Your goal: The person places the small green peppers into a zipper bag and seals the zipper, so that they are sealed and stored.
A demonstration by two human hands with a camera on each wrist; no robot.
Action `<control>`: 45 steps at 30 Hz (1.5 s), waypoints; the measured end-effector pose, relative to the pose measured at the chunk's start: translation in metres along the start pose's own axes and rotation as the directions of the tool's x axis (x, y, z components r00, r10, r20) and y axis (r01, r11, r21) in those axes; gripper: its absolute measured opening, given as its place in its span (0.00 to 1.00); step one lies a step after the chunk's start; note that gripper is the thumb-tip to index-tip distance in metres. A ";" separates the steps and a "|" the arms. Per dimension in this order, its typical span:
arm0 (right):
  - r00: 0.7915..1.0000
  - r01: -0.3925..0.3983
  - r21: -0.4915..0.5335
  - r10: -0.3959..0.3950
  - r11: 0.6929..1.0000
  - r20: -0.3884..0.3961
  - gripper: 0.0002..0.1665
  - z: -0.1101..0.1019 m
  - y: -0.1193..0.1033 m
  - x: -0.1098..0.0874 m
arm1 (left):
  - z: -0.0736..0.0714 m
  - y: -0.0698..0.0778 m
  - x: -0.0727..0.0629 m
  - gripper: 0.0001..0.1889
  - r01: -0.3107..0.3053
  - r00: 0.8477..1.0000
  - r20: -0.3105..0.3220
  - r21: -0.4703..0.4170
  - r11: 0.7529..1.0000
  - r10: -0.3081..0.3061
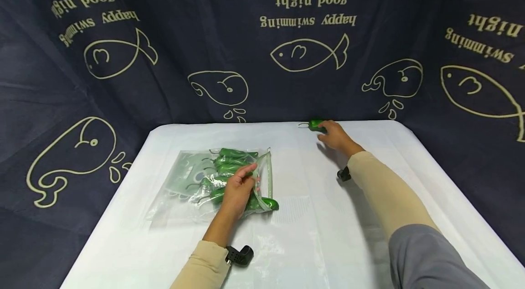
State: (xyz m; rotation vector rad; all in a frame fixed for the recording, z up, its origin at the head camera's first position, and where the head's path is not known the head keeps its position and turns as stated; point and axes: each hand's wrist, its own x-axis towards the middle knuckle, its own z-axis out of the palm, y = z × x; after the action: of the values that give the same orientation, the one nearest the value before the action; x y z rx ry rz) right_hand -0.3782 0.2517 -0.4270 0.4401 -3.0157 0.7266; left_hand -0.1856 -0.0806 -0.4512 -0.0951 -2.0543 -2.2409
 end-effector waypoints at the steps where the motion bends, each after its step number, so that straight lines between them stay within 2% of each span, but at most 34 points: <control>1: 1.000 -0.009 -0.003 0.009 1.000 0.010 0.31 0.001 -0.001 0.000 | -0.001 0.000 -0.001 0.22 0.004 1.000 -0.002 -0.001 1.000 -0.004; 6: 0.995 -0.043 -0.030 0.045 0.999 0.087 0.38 0.005 -0.006 0.000 | -0.005 -0.001 -0.005 0.22 0.016 1.000 0.004 -0.029 0.999 -0.016; 15: 0.989 -0.053 -0.077 0.063 0.996 0.134 0.37 0.000 -0.002 0.002 | -0.002 0.000 -0.004 0.22 -0.008 1.000 0.025 -0.037 0.999 0.009; 26: 0.990 -0.047 -0.089 0.058 0.995 0.129 0.39 -0.001 -0.003 0.003 | -0.002 0.001 -0.005 0.21 0.011 1.000 0.009 -0.029 1.000 -0.011; 32: 0.991 -0.068 -0.117 0.081 0.991 0.110 0.39 0.001 -0.005 0.001 | -0.002 0.000 -0.005 0.21 -0.004 1.000 0.012 -0.031 1.000 0.005; 38: 0.981 -0.145 -0.115 0.159 0.983 0.116 0.50 -0.002 -0.009 0.004 | -0.002 0.001 -0.004 0.21 -0.009 1.000 0.009 -0.023 1.000 0.010; 41: 0.979 -0.144 -0.118 0.159 0.982 0.129 0.53 -0.002 -0.010 0.007 | -0.002 0.000 -0.003 0.21 -0.012 1.000 0.004 -0.021 1.000 0.012; 45: 0.981 -0.129 -0.119 0.144 0.984 0.127 0.51 -0.001 -0.010 0.009 | -0.001 -0.001 -0.002 0.21 -0.015 1.000 0.007 -0.030 0.999 0.015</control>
State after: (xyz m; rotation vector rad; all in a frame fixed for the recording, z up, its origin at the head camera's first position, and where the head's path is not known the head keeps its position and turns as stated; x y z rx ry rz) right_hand -0.3839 0.2415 -0.4208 0.2916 -3.2198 0.5521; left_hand -0.1836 -0.0815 -0.4522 -0.1205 -2.0167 -2.2663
